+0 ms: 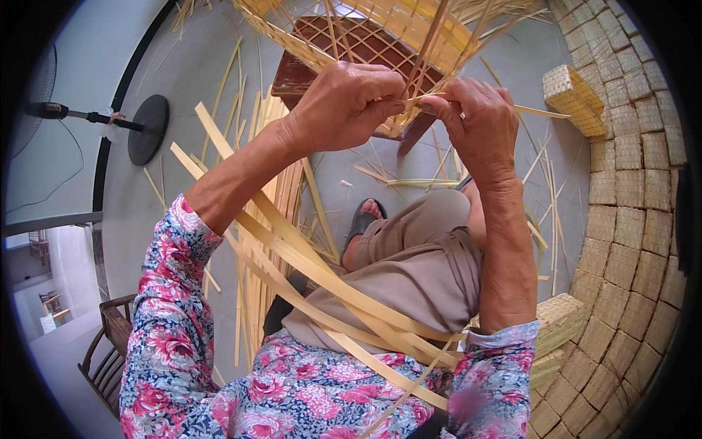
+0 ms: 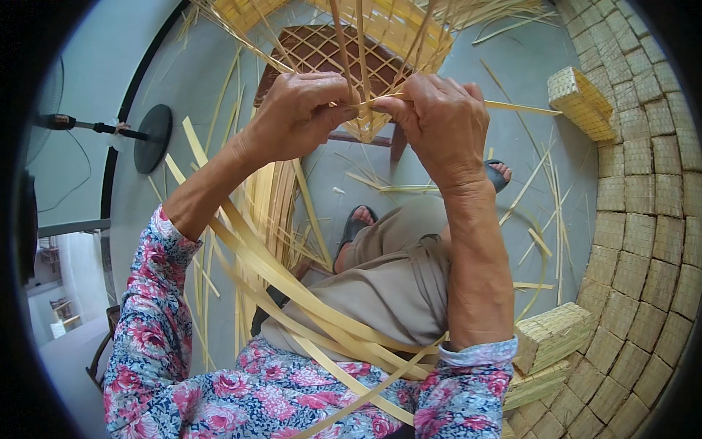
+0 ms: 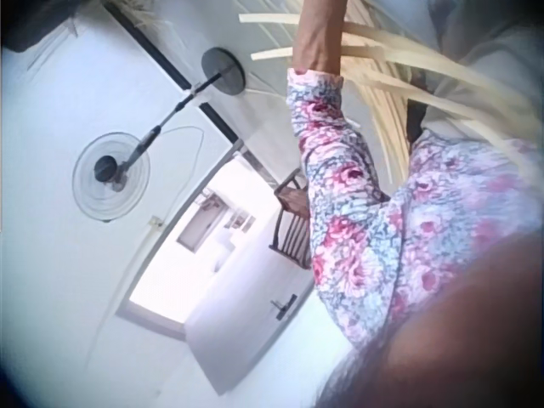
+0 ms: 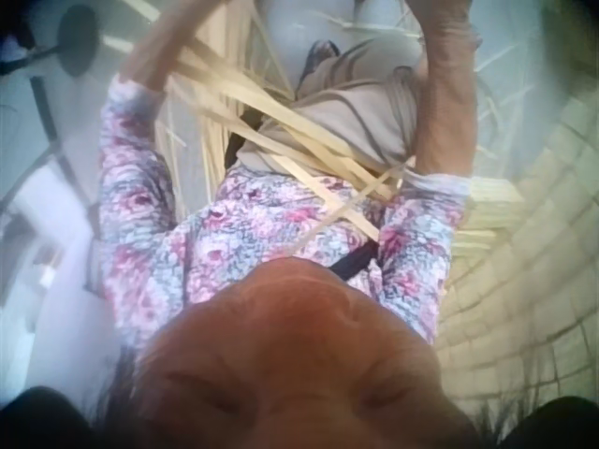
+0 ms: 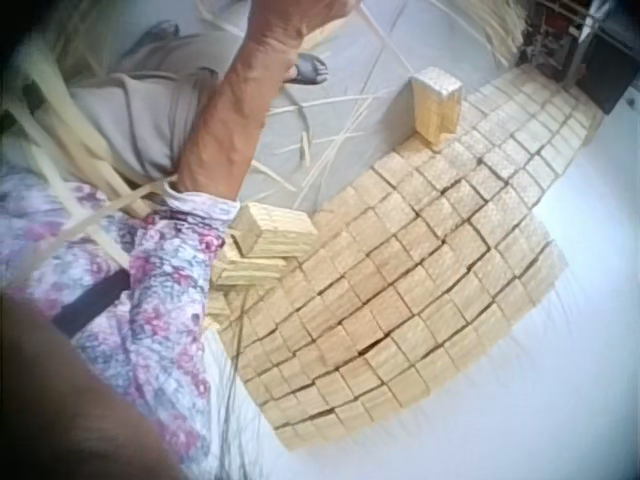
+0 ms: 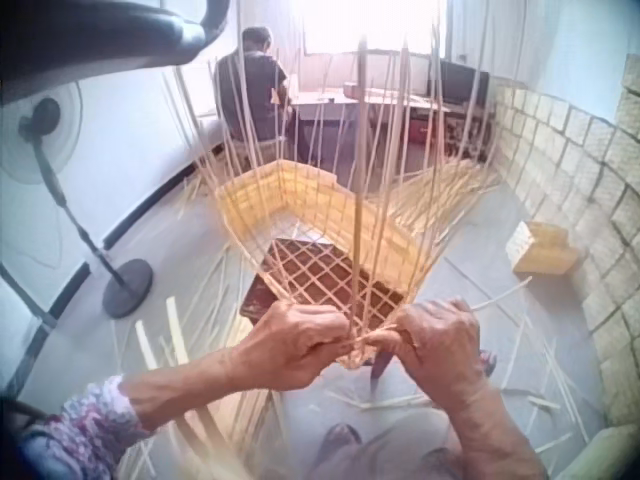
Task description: The person weaves a basket by hand, interlacing thin bamboo strips through a pre-formed frame. They repeatedly pull strips through the structure and tighten the weave to build up the basket walls.
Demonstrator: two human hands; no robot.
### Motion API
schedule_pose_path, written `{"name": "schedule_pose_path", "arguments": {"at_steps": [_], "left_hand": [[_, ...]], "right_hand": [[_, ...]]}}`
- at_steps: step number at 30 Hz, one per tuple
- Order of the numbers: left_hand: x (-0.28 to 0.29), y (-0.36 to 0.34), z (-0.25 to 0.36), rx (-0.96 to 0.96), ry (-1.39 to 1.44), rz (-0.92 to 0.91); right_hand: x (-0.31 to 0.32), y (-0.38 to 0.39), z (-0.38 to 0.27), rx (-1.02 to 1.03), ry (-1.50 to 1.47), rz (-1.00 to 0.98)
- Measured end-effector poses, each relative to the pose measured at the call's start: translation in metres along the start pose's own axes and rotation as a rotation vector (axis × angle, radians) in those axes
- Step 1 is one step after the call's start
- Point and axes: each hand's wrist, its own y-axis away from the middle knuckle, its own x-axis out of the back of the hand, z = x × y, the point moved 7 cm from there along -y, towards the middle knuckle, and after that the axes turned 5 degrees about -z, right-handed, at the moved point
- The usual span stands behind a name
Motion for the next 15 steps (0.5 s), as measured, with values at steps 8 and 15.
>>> {"name": "schedule_pose_path", "arguments": {"at_steps": [8,15], "left_hand": [[0.002,0.032,0.006,-0.057,0.068,-0.088],[0.007,0.036,0.01,-0.079,0.202,-0.163]], "right_hand": [[-0.016,0.008,-0.022,0.204,-0.118,-0.03],[-0.017,0.001,-0.031,0.327,-0.209,-0.104]]}}
